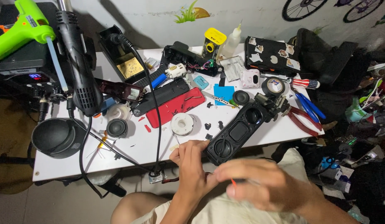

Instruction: The person repairs a portable speaker by removing the screws from the outer casing with a screwdriver, opening the speaker, and checking the internal components.

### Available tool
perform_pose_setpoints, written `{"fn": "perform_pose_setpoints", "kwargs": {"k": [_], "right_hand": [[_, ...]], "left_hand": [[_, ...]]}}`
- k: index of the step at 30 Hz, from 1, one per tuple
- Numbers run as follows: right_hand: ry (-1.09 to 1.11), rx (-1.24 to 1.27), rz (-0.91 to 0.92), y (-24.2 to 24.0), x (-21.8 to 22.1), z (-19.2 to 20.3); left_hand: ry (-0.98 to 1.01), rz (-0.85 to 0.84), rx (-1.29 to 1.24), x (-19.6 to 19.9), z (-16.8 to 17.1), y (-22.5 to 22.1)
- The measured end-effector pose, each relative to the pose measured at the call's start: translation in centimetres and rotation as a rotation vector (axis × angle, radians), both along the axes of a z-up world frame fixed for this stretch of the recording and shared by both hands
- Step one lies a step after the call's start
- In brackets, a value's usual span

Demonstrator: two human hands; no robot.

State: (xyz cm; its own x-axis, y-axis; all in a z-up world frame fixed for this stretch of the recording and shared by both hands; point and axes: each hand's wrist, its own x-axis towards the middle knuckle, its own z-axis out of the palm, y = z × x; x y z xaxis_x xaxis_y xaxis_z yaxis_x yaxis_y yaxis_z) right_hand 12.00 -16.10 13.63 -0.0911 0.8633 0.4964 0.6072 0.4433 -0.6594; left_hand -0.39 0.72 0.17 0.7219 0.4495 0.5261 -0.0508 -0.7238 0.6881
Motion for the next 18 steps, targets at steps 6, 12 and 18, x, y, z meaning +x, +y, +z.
{"fn": "perform_pose_setpoints", "kwargs": {"k": [6,12,18], "right_hand": [[-0.11,-0.007,-0.248,-1.7,-4.9,-4.3],[-0.077,0.199,-0.412,-2.4,-5.1,-6.8],[0.375,0.09,-0.428,-1.2,-1.4,-1.6]], "left_hand": [[0.01,-0.011,-0.015,0.1,-0.9,-0.1],[0.018,0.009,-0.025,0.1,-0.6,-0.1],[-0.002,0.049,-0.03,0.3,-0.3,-0.4]]}}
